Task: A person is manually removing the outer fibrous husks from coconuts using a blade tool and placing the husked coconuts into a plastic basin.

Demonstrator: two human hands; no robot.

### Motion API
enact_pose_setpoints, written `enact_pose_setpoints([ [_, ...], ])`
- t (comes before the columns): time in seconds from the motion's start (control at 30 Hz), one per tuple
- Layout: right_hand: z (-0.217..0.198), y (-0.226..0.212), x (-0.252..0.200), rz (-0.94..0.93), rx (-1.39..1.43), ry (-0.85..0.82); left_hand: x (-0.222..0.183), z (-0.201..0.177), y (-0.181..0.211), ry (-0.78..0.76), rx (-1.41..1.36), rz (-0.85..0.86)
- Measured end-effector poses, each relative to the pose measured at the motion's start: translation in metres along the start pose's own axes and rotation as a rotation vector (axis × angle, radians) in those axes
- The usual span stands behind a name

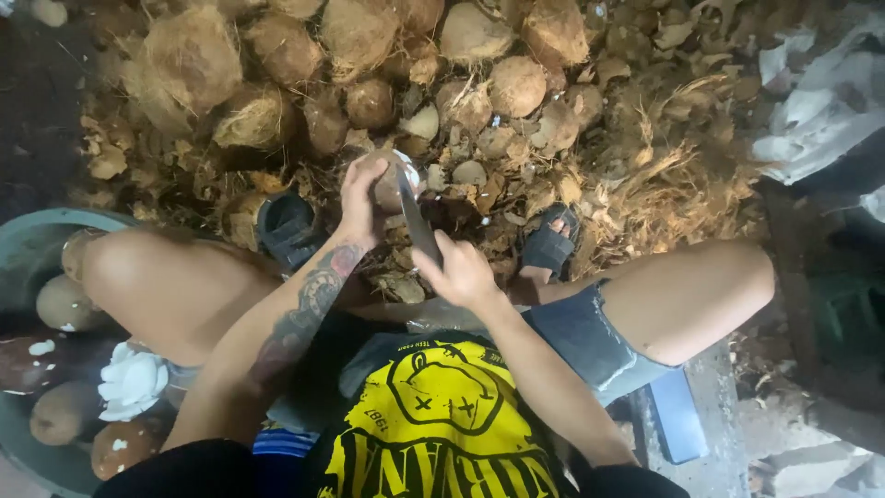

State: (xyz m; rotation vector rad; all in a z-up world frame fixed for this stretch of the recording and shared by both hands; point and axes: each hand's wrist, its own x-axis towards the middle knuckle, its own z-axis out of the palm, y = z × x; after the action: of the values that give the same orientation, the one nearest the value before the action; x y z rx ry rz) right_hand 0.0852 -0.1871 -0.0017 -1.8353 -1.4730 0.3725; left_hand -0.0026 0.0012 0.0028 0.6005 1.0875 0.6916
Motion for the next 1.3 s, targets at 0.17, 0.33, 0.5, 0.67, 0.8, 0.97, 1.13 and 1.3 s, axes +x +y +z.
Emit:
enact_pose_setpoints([
  [0.17, -0.041, -0.028, 0.035, 1.072, 0.262, -0.268, -0.001, 0.004, 0.007, -0.095, -0.217, -0.061],
  [0.33, 0.000, 0.043, 0.038, 0.956, 0.021, -0.371, -0.011, 0.027, 0.035, -0.078, -0.247, 0.003],
  [0.5, 0.025, 0.088, 0.035, 0.787, -0.139, -0.528, -0.006, 0.014, 0.028, 0.153, -0.106, -0.082],
  [0.67, 0.026, 0.079, 0.048, 0.685, -0.152, -0.515, 0.009, -0.005, 0.007, 0.420, 0.053, -0.096],
  [0.8, 0.046, 0.117, 0.046, 0.614, -0.204, -0.513, 0.026, 0.001, 0.000, 0.456, 0.081, -0.098],
  [0.97, 0.065, 0.140, 0.076, 0.661, -0.514, -0.545, 0.008, 0.020, 0.040, 0.296, -0.176, -0.113],
  [1.13, -0.012, -0.031, 0.170, 0.293, -0.183, -0.273, -0.044, 0.010, 0.126, 0.221, -0.211, 0.015],
  [1.3, -0.084, -0.242, 0.221, -0.256, 0.403, -0.324, -0.107, -0.031, 0.199, 0.153, -0.283, 0.550],
])
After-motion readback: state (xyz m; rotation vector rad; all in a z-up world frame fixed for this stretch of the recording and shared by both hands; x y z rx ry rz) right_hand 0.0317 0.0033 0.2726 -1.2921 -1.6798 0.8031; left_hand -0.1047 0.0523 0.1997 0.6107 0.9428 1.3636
